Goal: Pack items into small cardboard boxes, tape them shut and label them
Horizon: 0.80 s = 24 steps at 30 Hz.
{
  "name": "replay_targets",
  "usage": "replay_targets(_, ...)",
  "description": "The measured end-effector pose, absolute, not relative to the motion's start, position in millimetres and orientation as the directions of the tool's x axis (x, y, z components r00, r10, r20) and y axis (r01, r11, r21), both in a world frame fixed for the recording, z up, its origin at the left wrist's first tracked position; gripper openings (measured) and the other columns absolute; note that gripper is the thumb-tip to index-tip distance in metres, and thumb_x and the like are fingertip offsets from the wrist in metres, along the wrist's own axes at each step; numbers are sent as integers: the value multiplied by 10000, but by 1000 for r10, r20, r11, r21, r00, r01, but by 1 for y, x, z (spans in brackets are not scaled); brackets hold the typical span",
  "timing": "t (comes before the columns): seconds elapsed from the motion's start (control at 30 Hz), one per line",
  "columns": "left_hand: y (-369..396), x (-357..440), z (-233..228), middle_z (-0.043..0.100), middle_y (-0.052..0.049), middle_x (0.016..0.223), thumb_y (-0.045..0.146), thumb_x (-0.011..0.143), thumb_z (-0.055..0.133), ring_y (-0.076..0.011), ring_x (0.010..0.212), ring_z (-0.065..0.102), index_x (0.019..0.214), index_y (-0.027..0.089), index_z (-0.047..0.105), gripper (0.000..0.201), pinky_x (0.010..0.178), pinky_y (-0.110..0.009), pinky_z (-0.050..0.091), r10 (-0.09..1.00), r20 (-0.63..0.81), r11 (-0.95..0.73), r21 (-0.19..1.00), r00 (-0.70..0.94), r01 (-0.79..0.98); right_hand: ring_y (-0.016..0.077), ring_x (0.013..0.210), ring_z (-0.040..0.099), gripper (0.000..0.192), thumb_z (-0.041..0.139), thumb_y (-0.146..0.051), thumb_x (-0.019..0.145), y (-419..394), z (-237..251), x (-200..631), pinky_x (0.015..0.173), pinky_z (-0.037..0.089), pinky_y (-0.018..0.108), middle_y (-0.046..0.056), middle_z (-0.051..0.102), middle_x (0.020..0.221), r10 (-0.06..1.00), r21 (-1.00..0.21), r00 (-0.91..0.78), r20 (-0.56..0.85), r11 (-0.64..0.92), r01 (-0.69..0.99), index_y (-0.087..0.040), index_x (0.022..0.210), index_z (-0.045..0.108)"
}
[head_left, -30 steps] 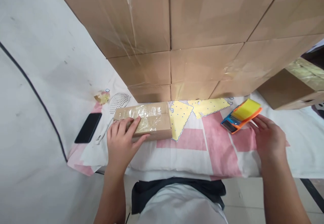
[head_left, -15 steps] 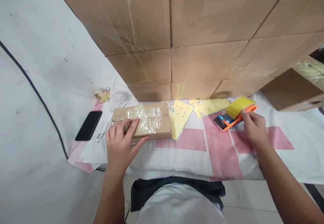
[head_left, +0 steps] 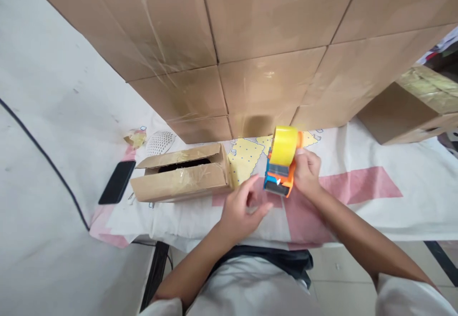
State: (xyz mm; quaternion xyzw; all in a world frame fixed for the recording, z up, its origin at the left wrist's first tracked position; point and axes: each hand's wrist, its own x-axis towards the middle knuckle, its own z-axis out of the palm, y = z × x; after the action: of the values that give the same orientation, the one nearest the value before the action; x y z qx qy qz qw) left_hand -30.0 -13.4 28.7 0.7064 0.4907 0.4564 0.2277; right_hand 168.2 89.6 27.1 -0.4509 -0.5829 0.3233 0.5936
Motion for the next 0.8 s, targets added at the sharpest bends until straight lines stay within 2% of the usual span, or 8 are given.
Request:
replay_targets(0.1,14,5,21,590,-80,1015,432,895,688,-172,854,610,1210,200,703,391,725,-292,541,983,183,-171,925,-1,340,122,491,358,580,424,-616,1019,84,16,164,485,307,287,-19,387,543,886,-874,27,462,450,186,-226,594,369)
replay_targets(0.2,31,15,15,538,-107,1070,425,930,647,-208,1021,605,892,177,772,280,816,-302,553,994,110,-110,986,11,127,115,472,314,569,395,-586,1037,83,11,167,484,292,298,-24,361,532,856,-828,-55,515,513,228,-230,599,334)
replay_targets(0.3,35,17,11,552,-101,1056,405,951,631,-213,1061,598,833,178,774,294,866,-307,546,997,60,-62,997,37,50,120,485,298,593,380,-635,1022,85,10,170,515,342,310,-26,341,526,860,-826,-54,507,503,253,-235,590,313)
replay_targets(0.4,35,19,12,557,-87,1008,403,964,617,-202,1004,596,839,188,773,293,876,-320,536,996,67,-72,991,53,111,125,501,323,622,371,-691,998,88,11,171,534,378,313,-22,351,524,876,-849,-46,479,476,229,-235,578,323)
replay_targets(0.47,35,20,16,556,-84,1003,394,970,616,-212,1025,583,817,200,761,286,929,-348,518,990,130,-139,969,55,204,123,513,375,612,466,-727,945,88,14,172,519,382,297,-18,414,549,900,-886,-51,433,436,158,-228,596,404)
replay_targets(0.6,32,20,25,530,-80,1030,368,978,616,-221,1066,554,825,228,760,253,969,-371,494,970,226,-241,897,84,371,116,542,470,479,740,-647,797,86,23,173,507,407,258,-21,548,619,958,-974,-179,226,228,-10,-207,700,577)
replay_targets(0.7,28,22,28,507,-77,1029,355,989,600,-216,1061,542,841,235,772,256,961,-369,491,967,240,-252,875,82,413,120,567,516,430,798,-579,770,86,30,176,527,437,255,-17,576,635,960,-993,-260,107,88,-81,-200,702,606)
replay_targets(0.8,26,27,29,505,-72,1015,351,994,598,-209,1035,538,875,242,780,243,944,-369,488,968,237,-247,876,77,414,123,570,534,440,812,-582,759,87,33,177,536,446,257,-14,584,629,965,-993,-259,40,9,-117,-194,689,616)
